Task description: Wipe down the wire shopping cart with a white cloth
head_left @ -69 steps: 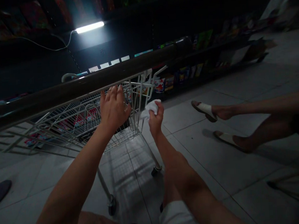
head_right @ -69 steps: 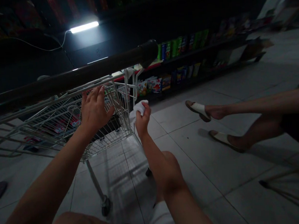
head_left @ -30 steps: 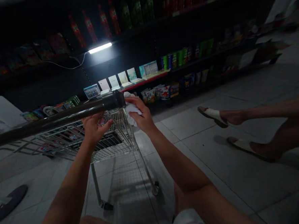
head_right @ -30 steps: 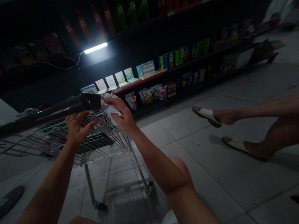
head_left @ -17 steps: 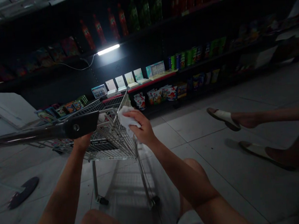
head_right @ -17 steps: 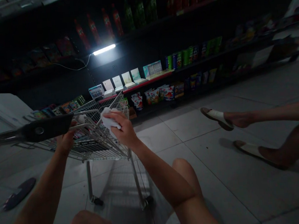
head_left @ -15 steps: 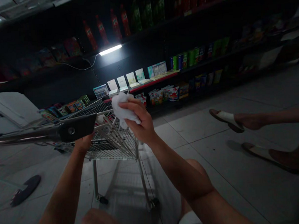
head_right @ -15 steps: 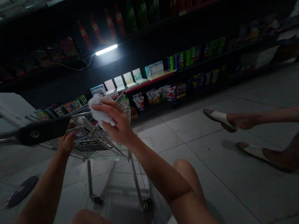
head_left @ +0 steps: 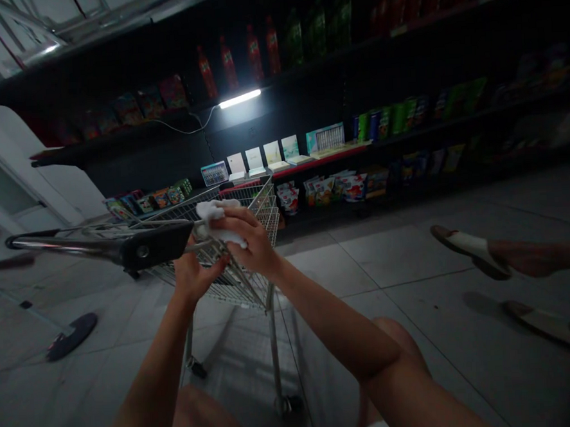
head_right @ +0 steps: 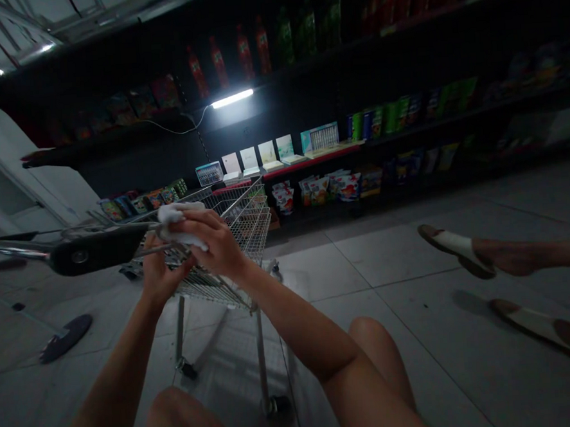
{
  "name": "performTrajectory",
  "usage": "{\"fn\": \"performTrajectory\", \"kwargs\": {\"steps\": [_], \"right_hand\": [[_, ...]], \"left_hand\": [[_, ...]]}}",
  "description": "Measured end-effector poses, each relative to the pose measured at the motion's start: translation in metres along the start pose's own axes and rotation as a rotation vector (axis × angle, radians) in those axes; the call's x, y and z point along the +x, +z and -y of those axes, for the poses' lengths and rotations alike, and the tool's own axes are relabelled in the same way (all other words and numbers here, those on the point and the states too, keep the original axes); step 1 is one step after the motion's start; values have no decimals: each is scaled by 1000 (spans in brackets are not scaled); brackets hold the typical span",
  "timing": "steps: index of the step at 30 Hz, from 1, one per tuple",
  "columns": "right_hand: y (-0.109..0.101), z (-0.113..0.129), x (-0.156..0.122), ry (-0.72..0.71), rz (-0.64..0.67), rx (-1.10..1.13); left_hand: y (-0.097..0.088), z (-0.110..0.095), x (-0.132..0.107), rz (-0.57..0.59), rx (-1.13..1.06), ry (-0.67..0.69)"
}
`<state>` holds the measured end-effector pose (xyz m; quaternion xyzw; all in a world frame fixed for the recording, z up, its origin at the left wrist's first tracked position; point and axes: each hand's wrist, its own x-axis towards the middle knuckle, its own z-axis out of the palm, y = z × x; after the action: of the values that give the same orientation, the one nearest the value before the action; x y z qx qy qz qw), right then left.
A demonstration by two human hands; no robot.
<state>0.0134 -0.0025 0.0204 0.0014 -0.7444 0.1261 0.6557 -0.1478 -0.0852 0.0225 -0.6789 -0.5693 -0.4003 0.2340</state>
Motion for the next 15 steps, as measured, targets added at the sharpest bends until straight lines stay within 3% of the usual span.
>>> {"fn": "performTrajectory", "kwargs": {"steps": [3, 5, 8, 11, 15], "right_hand": [[-8, -36, -14, 239, 10, -18], [-13, -43, -14, 315, -19, -50], [-12, -34, -6, 229, -26, -41], [-1, -32, -5, 137, 75, 26], [9, -71, -28, 226, 129, -6]], "left_hand": [[0, -10, -1, -107, 6, -48], [6, -15, -4, -181, 26, -69], [15, -17, -8, -256, 39, -65], [16, -13, -8, -222, 41, -68], [8, -6, -8, -191, -13, -106]]}}
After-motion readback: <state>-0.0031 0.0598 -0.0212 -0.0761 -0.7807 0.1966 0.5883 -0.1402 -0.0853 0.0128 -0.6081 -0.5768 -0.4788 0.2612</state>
